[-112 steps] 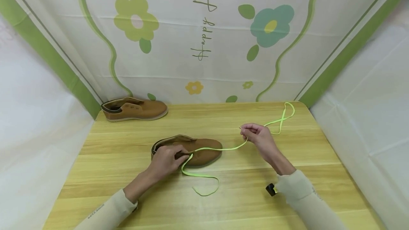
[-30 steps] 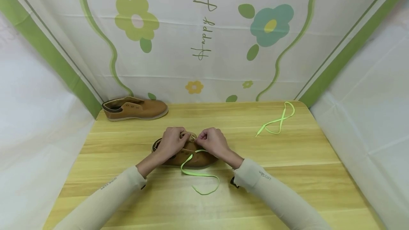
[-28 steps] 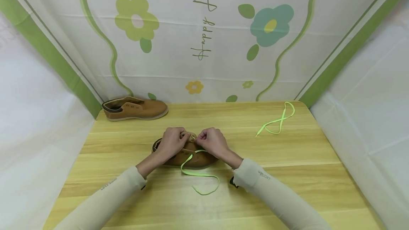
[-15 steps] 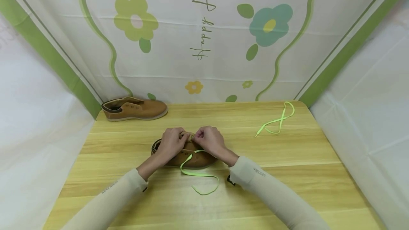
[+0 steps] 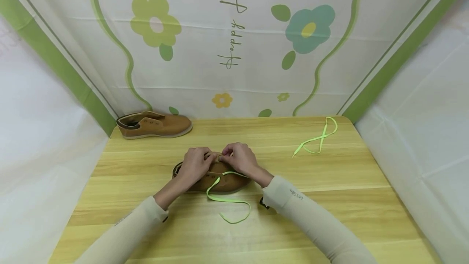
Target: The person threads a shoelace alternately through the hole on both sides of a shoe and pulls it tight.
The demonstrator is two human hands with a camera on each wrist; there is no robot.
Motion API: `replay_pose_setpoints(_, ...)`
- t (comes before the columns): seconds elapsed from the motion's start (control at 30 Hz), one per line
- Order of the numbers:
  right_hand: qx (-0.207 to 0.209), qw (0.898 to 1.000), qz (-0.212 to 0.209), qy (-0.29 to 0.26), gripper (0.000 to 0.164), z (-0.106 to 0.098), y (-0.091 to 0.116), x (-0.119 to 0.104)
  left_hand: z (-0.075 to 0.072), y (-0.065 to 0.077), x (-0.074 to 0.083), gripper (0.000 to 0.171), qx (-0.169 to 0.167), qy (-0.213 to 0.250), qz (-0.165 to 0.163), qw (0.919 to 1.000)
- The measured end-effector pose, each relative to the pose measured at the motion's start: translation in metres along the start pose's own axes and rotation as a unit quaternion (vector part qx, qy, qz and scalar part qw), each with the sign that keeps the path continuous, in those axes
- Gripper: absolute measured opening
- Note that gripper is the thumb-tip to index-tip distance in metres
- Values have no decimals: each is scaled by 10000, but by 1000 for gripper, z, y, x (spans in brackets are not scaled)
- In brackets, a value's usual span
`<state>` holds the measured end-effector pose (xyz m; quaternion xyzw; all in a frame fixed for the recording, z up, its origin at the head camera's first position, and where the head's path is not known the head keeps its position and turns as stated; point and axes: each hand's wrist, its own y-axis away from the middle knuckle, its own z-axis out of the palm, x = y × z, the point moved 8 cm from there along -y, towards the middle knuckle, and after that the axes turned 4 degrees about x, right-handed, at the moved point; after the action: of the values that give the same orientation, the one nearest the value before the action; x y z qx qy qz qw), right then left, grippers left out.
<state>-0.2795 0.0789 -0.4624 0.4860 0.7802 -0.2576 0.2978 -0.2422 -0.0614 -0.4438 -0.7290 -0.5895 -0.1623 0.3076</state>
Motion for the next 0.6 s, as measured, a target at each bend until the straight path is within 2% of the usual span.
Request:
replay_pose_setpoints(0.23, -418, 9988, -236, -33, 11, 6, 1, -6, -6, 9, 0, 5, 95, -31, 188, 9998)
replay_pose_setpoints(0.43, -465, 9975, -529, -84, 10, 8, 3, -10, -8, 13, 1, 8, 330, -100, 541, 9979)
replay_pose_setpoints(0.6, -535, 9966, -420, -461, 11, 6, 6, -7, -9, 15, 2, 12, 523, -103, 719, 9960)
